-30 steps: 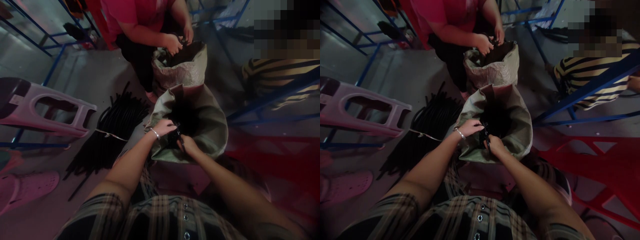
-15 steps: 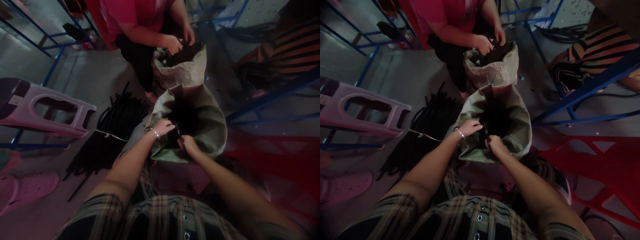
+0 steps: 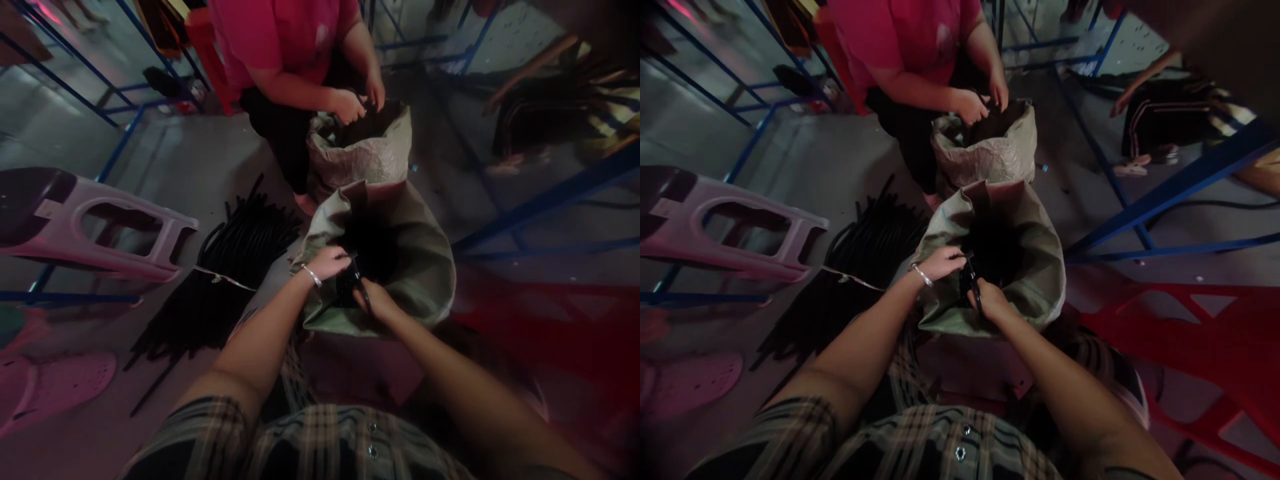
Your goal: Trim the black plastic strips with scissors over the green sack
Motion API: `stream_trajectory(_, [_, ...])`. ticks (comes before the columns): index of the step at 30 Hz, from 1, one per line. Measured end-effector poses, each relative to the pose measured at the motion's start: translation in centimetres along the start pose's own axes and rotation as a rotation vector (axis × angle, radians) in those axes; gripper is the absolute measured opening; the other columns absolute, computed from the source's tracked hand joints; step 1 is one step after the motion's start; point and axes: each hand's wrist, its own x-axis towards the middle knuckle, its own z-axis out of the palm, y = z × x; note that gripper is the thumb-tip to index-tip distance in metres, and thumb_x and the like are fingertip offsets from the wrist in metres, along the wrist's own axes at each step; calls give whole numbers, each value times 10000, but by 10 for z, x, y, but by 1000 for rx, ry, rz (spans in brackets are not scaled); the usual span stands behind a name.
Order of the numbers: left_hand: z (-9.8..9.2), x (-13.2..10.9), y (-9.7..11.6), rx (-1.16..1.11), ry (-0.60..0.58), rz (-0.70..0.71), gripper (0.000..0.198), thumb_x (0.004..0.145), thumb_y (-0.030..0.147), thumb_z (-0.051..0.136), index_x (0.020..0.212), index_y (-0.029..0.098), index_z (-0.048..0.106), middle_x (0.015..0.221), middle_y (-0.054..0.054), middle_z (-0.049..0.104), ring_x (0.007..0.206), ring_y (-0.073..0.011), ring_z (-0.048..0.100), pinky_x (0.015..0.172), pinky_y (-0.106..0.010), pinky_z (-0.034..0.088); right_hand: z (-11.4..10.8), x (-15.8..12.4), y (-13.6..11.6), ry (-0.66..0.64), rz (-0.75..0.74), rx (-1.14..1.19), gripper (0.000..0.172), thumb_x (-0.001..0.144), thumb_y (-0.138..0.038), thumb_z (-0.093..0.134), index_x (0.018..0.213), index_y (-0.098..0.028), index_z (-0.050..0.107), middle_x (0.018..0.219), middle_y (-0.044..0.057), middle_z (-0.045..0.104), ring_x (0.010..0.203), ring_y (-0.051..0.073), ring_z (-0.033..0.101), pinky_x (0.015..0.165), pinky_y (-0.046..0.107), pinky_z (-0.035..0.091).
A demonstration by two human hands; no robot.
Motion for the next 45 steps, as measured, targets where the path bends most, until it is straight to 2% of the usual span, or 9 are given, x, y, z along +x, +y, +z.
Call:
stream_trajectory(3, [3, -2, 1, 86, 7, 12, 254, 763, 305, 495, 823, 120, 658, 646, -8, 607, 596, -118, 534, 574, -215, 410, 0, -1, 0, -10, -4, -46, 166, 821, -288, 497, 909, -153, 536, 840, 79, 637, 691, 140, 536, 609, 225, 335])
stream_trajectory(7, [6, -2, 0, 216, -41, 97, 275, 755, 246, 490, 927, 125, 668, 846, -43, 669, 755, -144, 581, 683, -228, 444, 0, 2, 2, -30, 23, -60, 176, 811, -275, 501, 935, -158, 544, 856, 88, 642, 721, 155, 556, 612, 233, 328])
stream_trajectory(11, [6, -2, 2, 329, -22, 119, 274, 777, 246, 466, 906, 127, 677, 834, -48, 670, 753, -142, 577, 683, -221, 434, -1, 3, 1, -35, 20, -20, 167, 806, -273, 495, 909, -164, 568, 823, 72, 651, 691, 153, 551, 603, 234, 326])
stream_trajectory(14, [5, -4, 6, 374, -17, 112, 262, 792, 253, 455, 847, 132, 681, 786, -39, 665, 718, -132, 566, 662, -212, 420, 0, 1, 3, 6, -12, 23, 177, 801, -282, 484, 871, -163, 593, 802, 70, 658, 699, 159, 557, 610, 233, 339])
stream_trajectory(19, [2, -8, 11, 338, -76, 27, 295, 812, 327, 453, 797, 137, 679, 669, -18, 635, 631, -117, 553, 604, -202, 401, 4, 2, 8, 62, -36, 77, 186, 777, -293, 482, 776, -156, 608, 727, 56, 647, 650, 155, 547, 601, 233, 352])
stream_trajectory(26, [2, -11, 11, 383, -27, 57, 276, 825, 325, 459, 830, 161, 681, 754, -19, 653, 700, -123, 558, 652, -208, 403, 10, 1, 12, 63, -10, 106, 174, 766, -246, 473, 635, -164, 554, 619, 28, 593, 566, 127, 480, 545, 222, 320])
stream_trajectory(38, [9, -14, -4, 445, -15, 78, 288, 837, 321, 434, 845, 173, 681, 801, -30, 654, 729, -145, 562, 665, -229, 414, 30, -2, 16, 121, 15, 59, 200, 782, -244, 464, 629, -164, 564, 616, 37, 591, 562, 139, 500, 532, 242, 317])
stream_trajectory(45, [6, -16, -7, 445, 1, 57, 290, 829, 329, 432, 846, 174, 677, 809, -36, 654, 739, -145, 568, 672, -229, 424, 29, -2, 7, 136, 14, 64, 234, 779, -263, 504, 578, -152, 548, 567, 23, 559, 532, 121, 454, 512, 239, 278])
